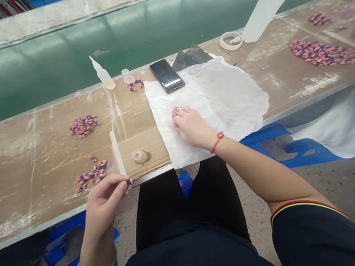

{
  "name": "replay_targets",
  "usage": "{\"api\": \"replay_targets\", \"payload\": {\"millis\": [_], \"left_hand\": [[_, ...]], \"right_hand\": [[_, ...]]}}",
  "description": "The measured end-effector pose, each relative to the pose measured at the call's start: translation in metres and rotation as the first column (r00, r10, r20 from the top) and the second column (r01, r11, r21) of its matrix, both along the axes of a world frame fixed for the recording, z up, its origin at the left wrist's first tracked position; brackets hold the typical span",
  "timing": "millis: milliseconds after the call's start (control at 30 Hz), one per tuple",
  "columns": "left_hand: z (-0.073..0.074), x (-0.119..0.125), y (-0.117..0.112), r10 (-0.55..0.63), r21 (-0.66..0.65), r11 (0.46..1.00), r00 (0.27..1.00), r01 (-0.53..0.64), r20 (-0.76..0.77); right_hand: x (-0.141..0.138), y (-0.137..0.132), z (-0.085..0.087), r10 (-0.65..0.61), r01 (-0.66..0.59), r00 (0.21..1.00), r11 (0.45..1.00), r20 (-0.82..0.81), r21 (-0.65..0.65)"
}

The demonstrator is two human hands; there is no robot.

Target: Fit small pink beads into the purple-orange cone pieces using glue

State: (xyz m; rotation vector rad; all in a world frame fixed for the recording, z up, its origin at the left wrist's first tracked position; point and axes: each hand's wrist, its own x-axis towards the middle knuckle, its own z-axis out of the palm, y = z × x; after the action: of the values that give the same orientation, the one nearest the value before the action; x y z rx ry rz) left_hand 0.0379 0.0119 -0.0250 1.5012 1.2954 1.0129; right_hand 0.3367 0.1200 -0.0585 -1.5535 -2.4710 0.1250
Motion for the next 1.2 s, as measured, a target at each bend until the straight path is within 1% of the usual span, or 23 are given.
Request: {"api": "replay_targets", "payload": {"millis": [100,133,200,233,300,367,467,533,600,767,867,933,967,1033,1133,1200], "left_hand": [[0.002,0.006,0.000,-0.020,0.001,1.000,1.000,0.020,0.005],[0.003,0.009,0.001,-0.024,0.002,1.000,1.000,0.024,0.005],[0.006,0.018,0.003,-0.039,0.013,0.999,0.999,0.039,-0.001],[0.008,0.024,0.005,-0.049,0.025,0.998,0.999,0.049,-0.002],[0.012,0.037,0.010,-0.075,0.052,0.996,0.997,0.076,-0.003],[0.016,0.049,0.016,-0.099,0.077,0.992,0.995,0.098,0.008],[0.022,0.063,0.021,-0.135,0.078,0.988,0.989,0.131,0.061],[0.024,0.068,0.021,-0.147,0.064,0.988,0.983,0.141,0.106],[0.025,0.070,0.020,-0.150,0.047,0.988,0.979,0.145,0.140],[0.025,0.072,0.017,-0.135,0.003,0.991,0.971,0.137,0.195],[0.024,0.075,0.018,-0.113,-0.009,0.993,0.973,0.117,0.202],[0.024,0.075,0.018,-0.095,-0.017,0.995,0.975,0.101,0.202],[0.024,0.075,0.019,-0.087,-0.023,0.995,0.975,0.094,0.204],[0.025,0.074,0.018,-0.074,-0.032,0.996,0.974,0.083,0.215],[0.027,0.073,0.017,-0.072,-0.035,0.996,0.968,0.082,0.240],[0.028,0.072,0.016,-0.077,-0.031,0.996,0.965,0.088,0.250]], "right_hand": [[-0.002,-0.004,-0.001,-0.010,0.010,0.998,1.000,0.058,0.008],[-0.003,-0.007,0.000,-0.007,0.006,0.999,1.000,0.042,0.017],[-0.006,-0.016,0.007,0.041,-0.039,0.998,0.998,-0.051,0.044],[-0.008,-0.022,0.012,0.089,-0.082,0.989,0.995,-0.118,0.064],[-0.014,-0.036,0.028,0.205,-0.182,0.947,0.977,-0.248,0.110],[-0.023,-0.051,0.045,0.301,-0.264,0.899,0.952,-0.319,0.154],[-0.035,-0.067,0.065,0.391,-0.326,0.860,0.915,-0.329,0.236],[-0.040,-0.072,0.071,0.425,-0.344,0.852,0.894,-0.305,0.287],[-0.042,-0.074,0.073,0.444,-0.357,0.856,0.878,-0.265,0.319],[-0.044,-0.076,0.075,0.449,-0.379,0.882,0.856,-0.142,0.353],[-0.047,-0.079,0.076,0.422,-0.369,0.902,0.864,-0.092,0.341],[-0.048,-0.080,0.077,0.408,-0.358,0.908,0.872,-0.092,0.333],[-0.049,-0.081,0.078,0.407,-0.352,0.906,0.877,-0.118,0.327],[-0.049,-0.081,0.079,0.390,-0.318,0.887,0.904,-0.247,0.285],[-0.048,-0.082,0.081,0.284,-0.251,0.814,0.959,-0.507,0.135],[-0.048,-0.082,0.081,0.216,-0.236,0.778,0.971,-0.590,0.044]]}}
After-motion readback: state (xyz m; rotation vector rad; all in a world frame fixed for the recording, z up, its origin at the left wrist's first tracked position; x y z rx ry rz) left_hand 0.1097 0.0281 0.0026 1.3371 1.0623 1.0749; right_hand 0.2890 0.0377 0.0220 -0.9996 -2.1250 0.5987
